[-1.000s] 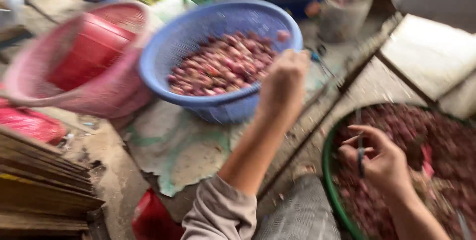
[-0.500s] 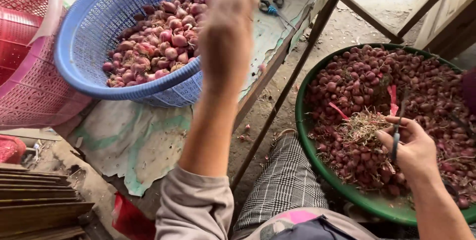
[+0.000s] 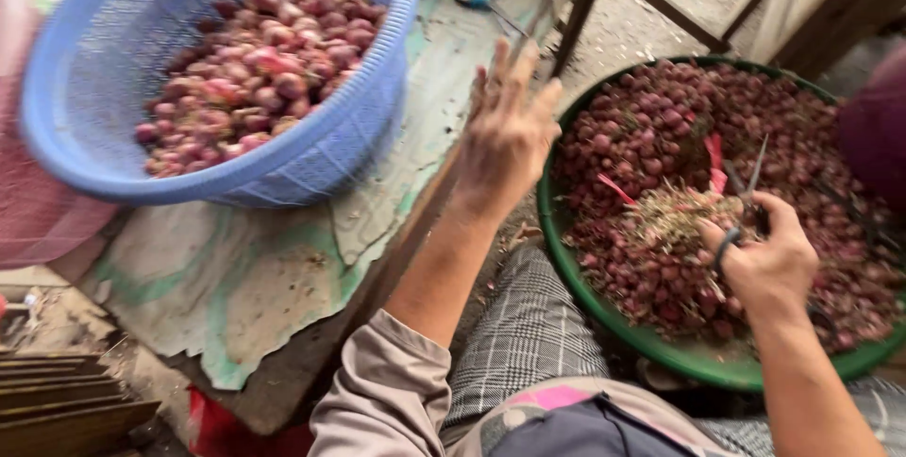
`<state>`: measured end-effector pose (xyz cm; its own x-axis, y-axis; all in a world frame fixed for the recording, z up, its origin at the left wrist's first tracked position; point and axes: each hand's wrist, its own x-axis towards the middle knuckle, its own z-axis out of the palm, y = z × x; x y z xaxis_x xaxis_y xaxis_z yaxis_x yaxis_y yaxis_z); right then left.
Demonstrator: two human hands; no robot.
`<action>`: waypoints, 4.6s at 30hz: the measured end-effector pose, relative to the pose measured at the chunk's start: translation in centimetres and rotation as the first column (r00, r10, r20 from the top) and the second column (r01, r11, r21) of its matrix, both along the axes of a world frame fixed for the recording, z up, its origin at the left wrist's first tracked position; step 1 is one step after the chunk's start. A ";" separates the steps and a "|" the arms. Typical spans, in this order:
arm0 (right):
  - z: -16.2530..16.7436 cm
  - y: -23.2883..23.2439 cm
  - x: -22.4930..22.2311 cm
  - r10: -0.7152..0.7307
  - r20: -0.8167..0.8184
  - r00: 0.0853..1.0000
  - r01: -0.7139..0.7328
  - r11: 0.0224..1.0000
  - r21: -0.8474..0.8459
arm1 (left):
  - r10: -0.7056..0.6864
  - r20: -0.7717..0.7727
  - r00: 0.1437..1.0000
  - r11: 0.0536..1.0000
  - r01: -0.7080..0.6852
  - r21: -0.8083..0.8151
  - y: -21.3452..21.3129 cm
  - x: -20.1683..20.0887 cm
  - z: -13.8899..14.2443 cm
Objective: The person sits on the ground with a large green basin of shallots on their lap, holding each shallot and using scissors to cut off its root end and dry stems. Trimmed shallots are tossed into a blue basket on the table beside them, and cut root debris accumulates in the basin.
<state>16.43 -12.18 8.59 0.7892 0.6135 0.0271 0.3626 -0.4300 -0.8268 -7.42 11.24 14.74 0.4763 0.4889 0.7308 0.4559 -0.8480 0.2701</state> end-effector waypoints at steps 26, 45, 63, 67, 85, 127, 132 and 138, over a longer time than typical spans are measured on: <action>-8.3 1.2 5.4 0.157 -0.502 0.851 0.020 0.944 0.329 | -0.468 0.196 0.862 0.578 0.466 -0.670 -10.3 11.2 -14.9; -4.0 -7.7 2.2 0.177 -0.566 0.805 -0.236 0.971 -0.031 | -0.227 0.343 0.911 0.512 0.411 -0.754 -10.1 10.7 -13.6; -5.1 -2.3 2.5 0.177 -0.683 0.709 -0.347 0.930 -0.119 | -0.005 0.657 0.753 -0.150 0.649 -0.745 -10.0 11.4 -19.2; -5.3 -3.4 3.1 0.208 -0.630 0.748 -0.352 0.930 -0.110 | 0.065 0.658 0.750 -0.236 0.652 -0.721 -9.8 11.3 -19.6; -6.3 -9.6 1.0 0.221 -0.672 0.707 -0.435 0.885 -0.165 | -0.318 0.331 0.888 0.498 0.454 -0.739 -11.9 7.4 -16.9; -5.9 -7.1 -0.2 0.304 -0.580 0.756 -0.528 0.807 -0.264 | -0.097 0.574 0.813 -0.360 0.509 -0.781 -13.9 6.7 -22.2; -6.2 -7.4 -0.1 0.253 -0.570 0.782 -0.457 0.854 -0.248 | -0.051 0.571 0.819 -0.399 0.508 -0.764 -13.9 7.0 -21.7; -6.9 -8.4 1.3 0.205 -0.609 0.766 -0.277 0.961 -0.025 | -0.135 0.458 0.879 0.111 0.473 -0.874 -12.5 9.6 -18.8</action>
